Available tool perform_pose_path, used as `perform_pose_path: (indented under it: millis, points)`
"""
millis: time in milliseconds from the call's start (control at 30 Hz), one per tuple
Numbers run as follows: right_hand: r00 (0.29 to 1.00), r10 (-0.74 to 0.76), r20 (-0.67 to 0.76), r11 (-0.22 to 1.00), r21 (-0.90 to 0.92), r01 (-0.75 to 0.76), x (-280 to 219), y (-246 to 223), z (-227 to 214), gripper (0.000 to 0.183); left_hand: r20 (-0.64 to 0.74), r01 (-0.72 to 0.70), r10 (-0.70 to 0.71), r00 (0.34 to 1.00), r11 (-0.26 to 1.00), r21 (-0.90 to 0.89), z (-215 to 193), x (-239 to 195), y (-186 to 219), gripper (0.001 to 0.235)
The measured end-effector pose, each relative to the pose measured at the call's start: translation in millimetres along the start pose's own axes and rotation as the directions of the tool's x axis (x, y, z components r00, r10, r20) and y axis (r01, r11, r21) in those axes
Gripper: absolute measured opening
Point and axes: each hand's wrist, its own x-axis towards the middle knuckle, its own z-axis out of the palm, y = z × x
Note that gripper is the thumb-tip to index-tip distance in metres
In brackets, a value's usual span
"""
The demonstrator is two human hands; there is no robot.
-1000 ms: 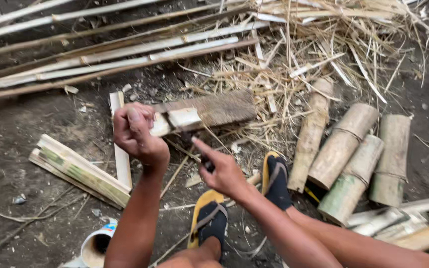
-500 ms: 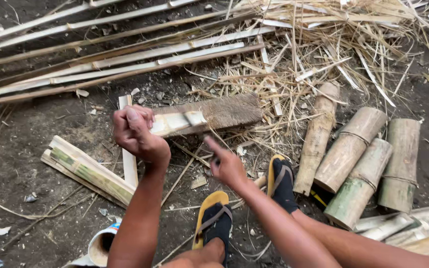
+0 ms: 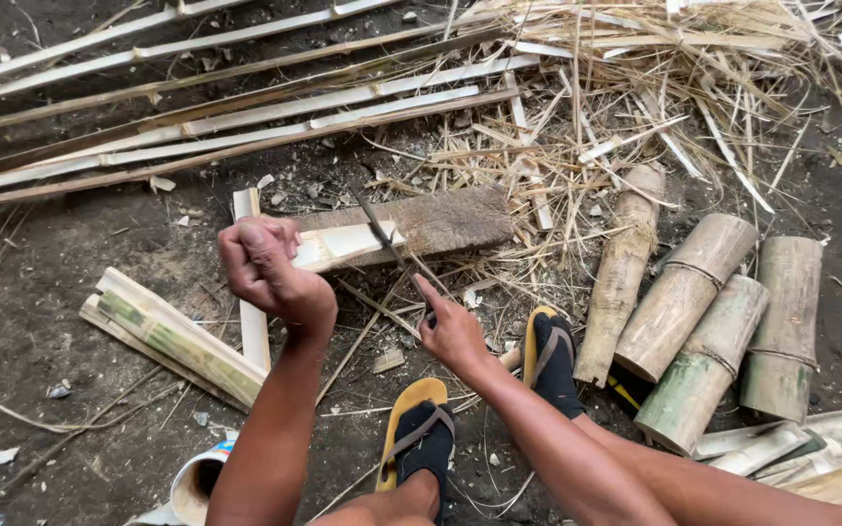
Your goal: The person uses a machete to split bamboo pieces into smaller strips on a wooden block. The person repeatedly positions bamboo segments, strikes them with the machete, and separates the resulting strips, accumulating a pile of processed bamboo.
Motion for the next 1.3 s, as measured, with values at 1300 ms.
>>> perform_pose_path:
  millis: [1300]
  points:
    - [0.921, -0.388, -0.042, 0.891, 0.237, 0.386, -74, -48, -100, 0.063, 0.892, -0.717, -0.296, 0.342, 0.532, 0.451, -51, 3, 100, 0.034]
